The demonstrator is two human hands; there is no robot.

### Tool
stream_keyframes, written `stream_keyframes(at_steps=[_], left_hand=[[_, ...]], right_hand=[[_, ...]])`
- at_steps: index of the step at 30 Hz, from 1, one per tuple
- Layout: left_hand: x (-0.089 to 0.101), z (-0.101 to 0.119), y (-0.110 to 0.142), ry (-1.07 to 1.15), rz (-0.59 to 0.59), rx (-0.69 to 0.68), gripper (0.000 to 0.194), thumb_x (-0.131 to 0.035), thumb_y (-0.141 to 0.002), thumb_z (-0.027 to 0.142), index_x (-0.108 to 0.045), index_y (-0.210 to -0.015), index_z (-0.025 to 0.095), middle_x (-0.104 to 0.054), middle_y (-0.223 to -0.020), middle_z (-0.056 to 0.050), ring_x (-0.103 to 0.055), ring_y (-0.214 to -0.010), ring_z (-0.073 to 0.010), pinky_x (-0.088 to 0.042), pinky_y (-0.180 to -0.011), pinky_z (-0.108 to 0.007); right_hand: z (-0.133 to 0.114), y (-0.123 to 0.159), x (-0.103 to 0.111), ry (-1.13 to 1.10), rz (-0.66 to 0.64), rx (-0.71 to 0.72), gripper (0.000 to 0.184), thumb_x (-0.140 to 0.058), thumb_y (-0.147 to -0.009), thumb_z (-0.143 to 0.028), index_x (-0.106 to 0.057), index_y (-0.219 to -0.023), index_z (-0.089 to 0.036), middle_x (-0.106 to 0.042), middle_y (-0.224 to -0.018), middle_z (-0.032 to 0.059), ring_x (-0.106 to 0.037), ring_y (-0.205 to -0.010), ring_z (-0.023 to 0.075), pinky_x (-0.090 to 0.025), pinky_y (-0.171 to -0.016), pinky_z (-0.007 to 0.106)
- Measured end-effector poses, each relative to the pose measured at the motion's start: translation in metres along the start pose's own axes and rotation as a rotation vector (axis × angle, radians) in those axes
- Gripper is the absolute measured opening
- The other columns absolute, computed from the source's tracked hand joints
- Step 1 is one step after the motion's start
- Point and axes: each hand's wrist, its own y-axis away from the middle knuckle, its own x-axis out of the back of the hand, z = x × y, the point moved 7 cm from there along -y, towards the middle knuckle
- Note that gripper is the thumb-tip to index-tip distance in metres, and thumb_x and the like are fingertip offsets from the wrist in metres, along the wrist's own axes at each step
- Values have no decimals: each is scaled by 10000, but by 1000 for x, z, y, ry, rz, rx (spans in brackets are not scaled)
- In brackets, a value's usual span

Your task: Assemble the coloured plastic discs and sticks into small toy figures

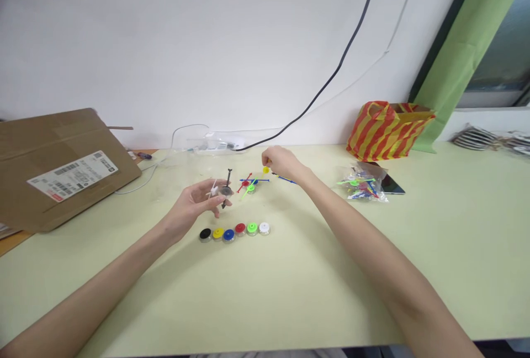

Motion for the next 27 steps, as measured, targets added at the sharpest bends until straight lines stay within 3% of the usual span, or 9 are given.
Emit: stream_keyframes(at_steps=[3, 6, 9, 12, 15, 22, 27], left_hand=[[1, -1, -1, 0, -1, -3, 565, -799, -832, 450, -612, -1299, 192, -705, -1151, -125, -719, -967, -280, -571, -609, -303], [1, 0, -1, 10, -16, -8, 586, -800, -833, 444, -591, -1325, 204, -697, -1153, -125, -722, -974, -288, -577, -604, -303], [-2, -1, 0, 17, -57, -7, 592, -810, -827, 433, -592, -1334, 219, -686, -1225, -137, -728, -985, -295, -576, -605, -296], [-5, -1, 0, 18, -90, -21, 569, -817, -823, 416, -612, -1321, 230, -665, -1308, -144, -728, -989, -289, -575, -602, -284], [-7, -1, 1, 16, -108, -33, 556, -810, -835, 406, -617, -1323, 221, -659, -1313, -154, -723, -984, -282, -578, -594, -276], [-14, 1, 4, 2, -221, 3, 583, -829, -821, 375, -614, -1337, 209, -663, -1253, -148, -724, -898, -249, -588, -604, -282], [-20, 2, 9, 32, -298, 11, 591, -836, -824, 319, -595, -1356, 232, -682, -1189, -110, -715, -878, -209, -568, -642, -261]], right_hand=[[0, -5, 23, -8, 98, -57, 227, -548, -858, -18, -725, -867, -160, -740, -921, 73, -631, -829, 177, -404, -713, 279], [-9, -4, 55, -117, 277, -56, 260, -515, -875, -47, -732, -938, -176, -753, -932, 70, -669, -893, 212, -448, -783, 310], [-33, 6, 91, -348, 474, 53, 261, -481, -918, -78, -709, -997, -178, -749, -943, 66, -691, -900, 208, -491, -824, 334], [-62, 18, 117, -437, 552, 119, 237, -486, -945, -96, -694, -992, -199, -740, -961, 65, -685, -936, 219, -499, -862, 366], [-87, 25, 126, -420, 519, 165, 223, -512, -950, -92, -699, -946, -215, -739, -958, 46, -668, -962, 215, -478, -922, 375], [-115, 27, 112, -394, 327, 290, 251, -550, -889, -26, -733, -854, -195, -751, -934, 24, -675, -932, 185, -487, -882, 327], [-136, 32, 101, -530, 75, 378, 159, -605, -874, -39, -675, -877, -182, -736, -908, 7, -705, -892, 159, -511, -812, 282]])
